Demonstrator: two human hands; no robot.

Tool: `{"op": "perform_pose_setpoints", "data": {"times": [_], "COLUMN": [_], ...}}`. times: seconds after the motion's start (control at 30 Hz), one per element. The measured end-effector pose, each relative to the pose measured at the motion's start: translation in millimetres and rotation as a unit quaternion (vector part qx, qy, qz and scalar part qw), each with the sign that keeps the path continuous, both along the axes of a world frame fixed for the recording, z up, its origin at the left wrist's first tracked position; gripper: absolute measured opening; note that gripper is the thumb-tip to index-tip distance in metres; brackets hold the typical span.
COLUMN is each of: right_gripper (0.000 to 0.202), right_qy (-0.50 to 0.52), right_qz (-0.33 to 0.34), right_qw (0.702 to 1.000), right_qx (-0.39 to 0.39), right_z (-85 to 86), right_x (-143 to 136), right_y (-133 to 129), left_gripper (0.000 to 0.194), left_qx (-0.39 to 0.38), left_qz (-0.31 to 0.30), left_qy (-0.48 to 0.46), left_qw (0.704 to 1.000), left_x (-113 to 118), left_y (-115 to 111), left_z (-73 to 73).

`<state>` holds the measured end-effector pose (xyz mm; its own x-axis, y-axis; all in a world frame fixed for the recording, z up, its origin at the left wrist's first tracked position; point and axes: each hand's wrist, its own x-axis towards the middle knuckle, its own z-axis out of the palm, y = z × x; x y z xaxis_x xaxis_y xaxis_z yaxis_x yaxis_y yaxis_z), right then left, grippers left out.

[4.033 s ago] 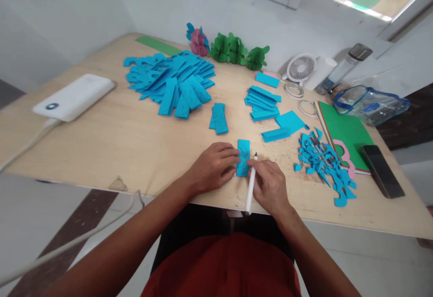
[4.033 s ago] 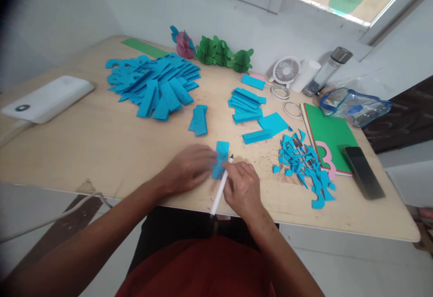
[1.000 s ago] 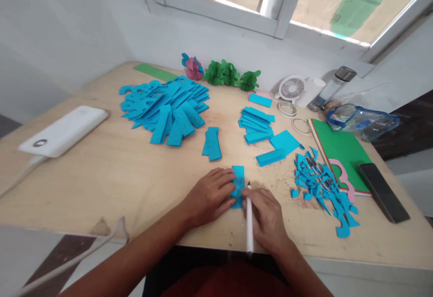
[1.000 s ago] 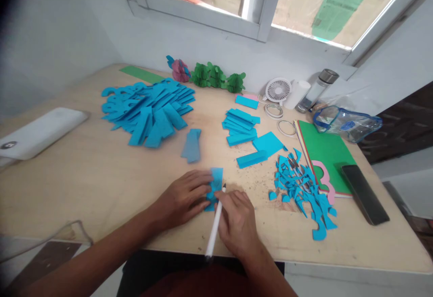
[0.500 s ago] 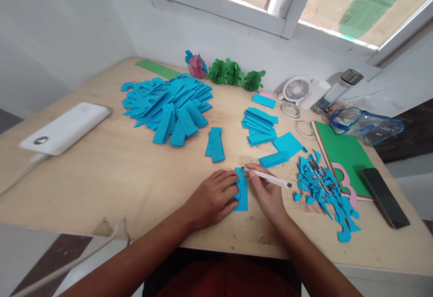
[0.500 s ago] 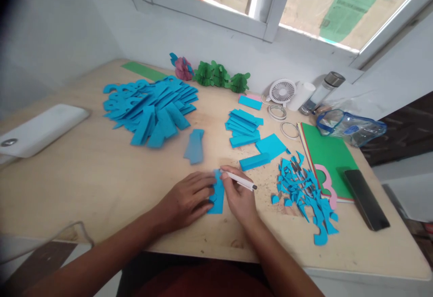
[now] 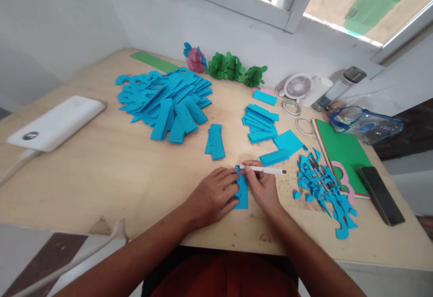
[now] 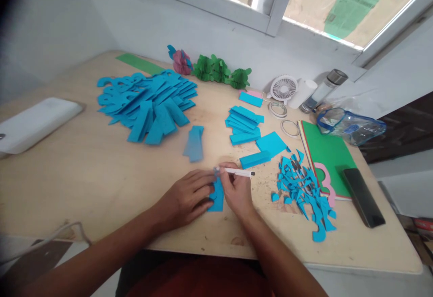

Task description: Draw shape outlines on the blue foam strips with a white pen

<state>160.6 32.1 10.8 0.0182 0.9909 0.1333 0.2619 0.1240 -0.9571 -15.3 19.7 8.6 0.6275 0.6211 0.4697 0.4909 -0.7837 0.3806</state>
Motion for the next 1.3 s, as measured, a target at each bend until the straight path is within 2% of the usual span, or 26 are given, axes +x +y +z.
{"op": "perform_pose_setpoints", "data": {"times": [0.43, 1.3], "right_gripper": [0.018, 0.018], "right_qy": [-0.036, -0.073], "right_qz": [0.015, 0.019], "right_qw": [0.999, 0.997], "right_qx": [-0.003, 0.013], "right_z": [-12.2, -14.2], "right_x": [4.9, 5.9], "right_y": [2.6, 3.8], "left_gripper": [0.007, 0.010], "left_qx": [0.004, 0.007], "left_qz": [-0.001, -0.006], "left_qy": [0.000, 0.000], "left_qw": [1.000, 1.000], "left_x": [0.3, 0.1], "left_y": [0.2, 0.3], "left_z": [-1.0, -5.8]}}
